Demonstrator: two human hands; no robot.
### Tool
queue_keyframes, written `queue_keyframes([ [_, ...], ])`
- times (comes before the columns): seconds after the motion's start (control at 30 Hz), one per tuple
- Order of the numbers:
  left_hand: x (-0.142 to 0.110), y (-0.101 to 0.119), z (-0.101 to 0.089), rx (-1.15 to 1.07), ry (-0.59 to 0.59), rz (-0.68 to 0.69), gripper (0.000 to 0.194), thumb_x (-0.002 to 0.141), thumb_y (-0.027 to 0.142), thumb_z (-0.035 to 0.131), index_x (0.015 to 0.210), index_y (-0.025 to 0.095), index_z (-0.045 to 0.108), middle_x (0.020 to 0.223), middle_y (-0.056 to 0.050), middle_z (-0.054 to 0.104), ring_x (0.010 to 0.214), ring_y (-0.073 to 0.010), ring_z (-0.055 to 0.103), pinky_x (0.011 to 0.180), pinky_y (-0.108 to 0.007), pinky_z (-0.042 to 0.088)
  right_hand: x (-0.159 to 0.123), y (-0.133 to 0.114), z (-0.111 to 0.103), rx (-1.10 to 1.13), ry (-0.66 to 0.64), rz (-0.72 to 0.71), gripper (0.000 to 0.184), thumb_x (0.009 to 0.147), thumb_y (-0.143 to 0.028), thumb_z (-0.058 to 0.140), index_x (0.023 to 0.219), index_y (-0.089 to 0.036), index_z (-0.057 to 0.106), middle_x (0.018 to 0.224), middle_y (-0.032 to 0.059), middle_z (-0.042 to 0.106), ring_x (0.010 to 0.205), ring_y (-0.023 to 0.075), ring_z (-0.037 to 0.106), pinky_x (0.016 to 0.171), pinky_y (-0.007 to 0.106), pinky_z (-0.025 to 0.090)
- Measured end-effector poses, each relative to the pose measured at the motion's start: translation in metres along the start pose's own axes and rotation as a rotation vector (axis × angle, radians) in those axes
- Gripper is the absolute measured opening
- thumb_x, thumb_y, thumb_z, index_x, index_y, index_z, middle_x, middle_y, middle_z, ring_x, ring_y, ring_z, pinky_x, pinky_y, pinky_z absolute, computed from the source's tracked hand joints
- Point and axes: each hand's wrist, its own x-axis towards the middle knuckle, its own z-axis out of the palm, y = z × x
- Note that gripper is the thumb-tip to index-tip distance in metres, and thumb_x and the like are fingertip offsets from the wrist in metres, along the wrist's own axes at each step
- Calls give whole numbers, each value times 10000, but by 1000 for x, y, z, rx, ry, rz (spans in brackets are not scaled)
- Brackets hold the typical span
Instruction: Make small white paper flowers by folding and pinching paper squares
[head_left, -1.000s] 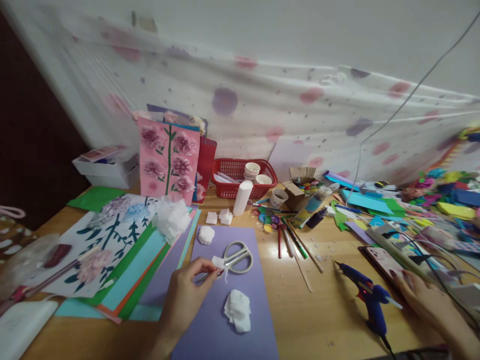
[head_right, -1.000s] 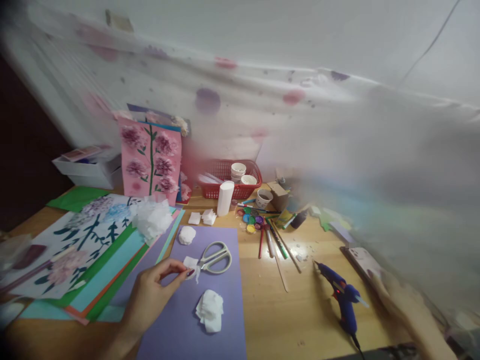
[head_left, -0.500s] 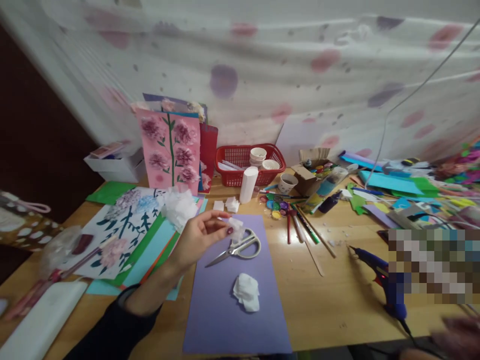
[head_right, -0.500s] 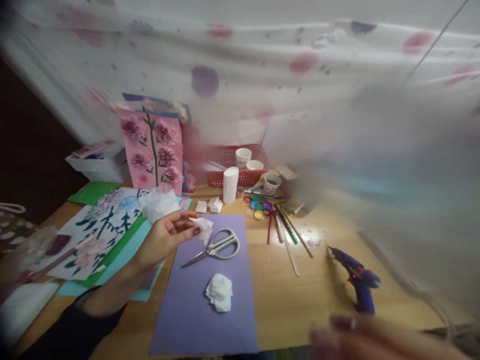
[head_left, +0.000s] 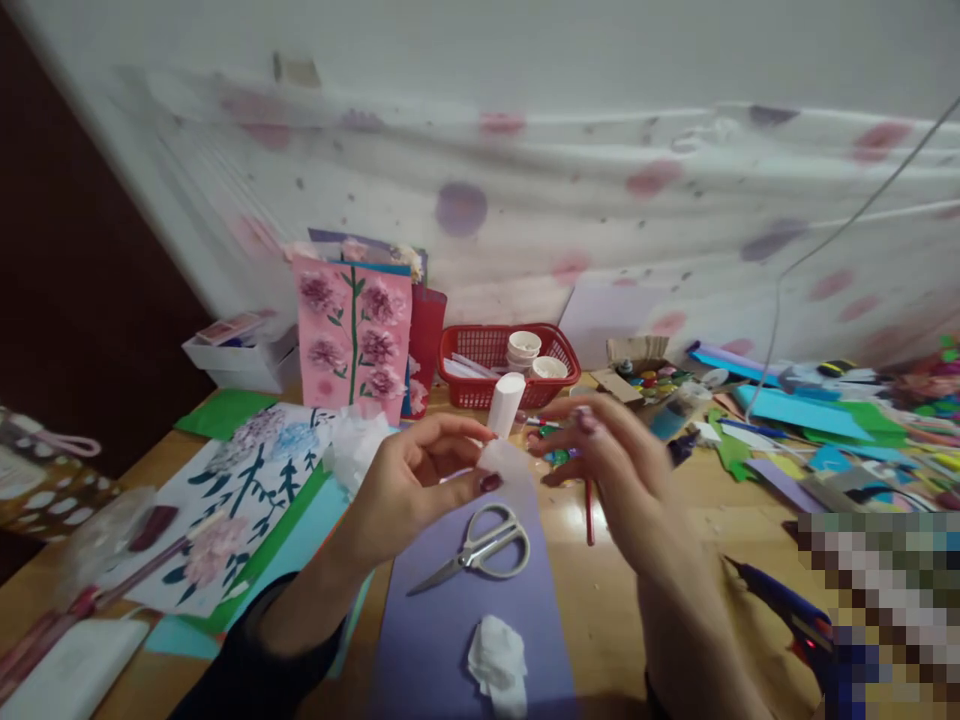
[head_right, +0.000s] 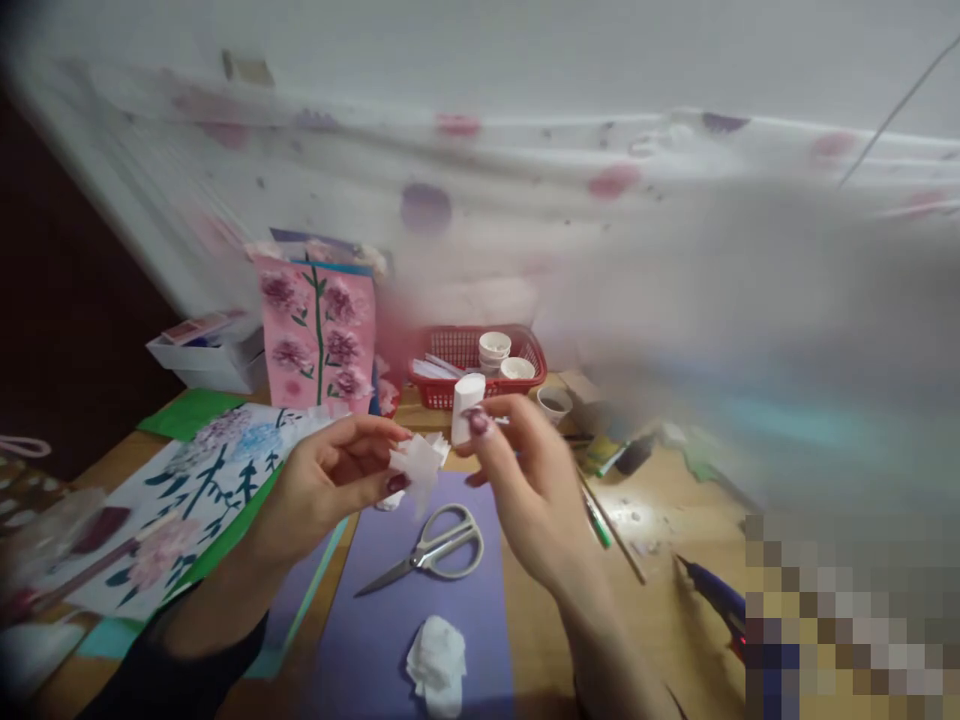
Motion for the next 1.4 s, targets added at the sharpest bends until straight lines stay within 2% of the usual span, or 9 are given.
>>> queue_keyframes([
  [0.07,7,4,3,-12,28,56,358,667,272,777,985,173,646,788,-30,730,743,-186,712,628,-248,589,35,-4,18,163,-131,107,293,896,-467,540,864,-188,625,896,61,669,775,172,655,548,241,550],
  [0.13,12,5,7,-43,22,93,373,675,235,779,1008,185,619,764,-10,719,751,-177,712,662,-243,586,49,-3,29,280,-112,106,274,837,-440,627,745,-187,574,909,47,675,694,130,615,587,232,532],
  [0.4,18,7,4,-78,193,65,340,665,182,803,963,183,641,775,1,711,785,-140,697,723,-202,555,50,16,33,628,120,19,214,800,-288,737,733,-205,551,825,9,675,670,117,587,620,235,478],
  [0.63,21,3,-2,-127,158,22,213,644,190,828,809,171,694,694,16,687,649,-83,629,597,-142,500,52,10,30,848,-75,267,177,733,-194,725,869,-171,615,619,-60,425,491,44,290,459,165,256],
  [0.83,21,7,5,27,150,8,197,645,206,812,698,159,629,622,41,609,572,-68,552,527,-148,441,37,4,23,746,-147,306,195,854,-371,658,837,-190,588,603,-77,298,484,57,168,423,168,162],
  [1.03,19,6,2,108,78,-13,223,662,272,823,714,168,632,658,38,614,598,-82,528,548,-186,420,38,10,22,572,-258,302,543,834,-640,566,593,-214,330,535,-92,218,454,64,112,382,192,95],
  [1.2,12,14,0,238,-46,-45,188,686,297,818,656,176,678,635,35,639,621,-96,526,574,-213,391,36,5,25,162,-158,29,347,773,-471,739,769,-205,516,639,-59,396,545,92,288,464,210,223],
  [1.27,10,17,0,262,-68,-36,165,703,275,806,649,179,683,638,39,646,626,-96,538,592,-215,399,34,1,25,57,-223,8,263,807,-427,718,866,-205,590,642,-56,410,565,100,325,485,220,244],
  [1.4,9,19,-3,286,-85,-21,137,712,241,798,667,183,682,650,44,643,634,-98,559,610,-220,412,34,2,26,2,-256,31,285,888,-422,620,728,-191,573,595,-51,406,536,96,321,477,234,240],
])
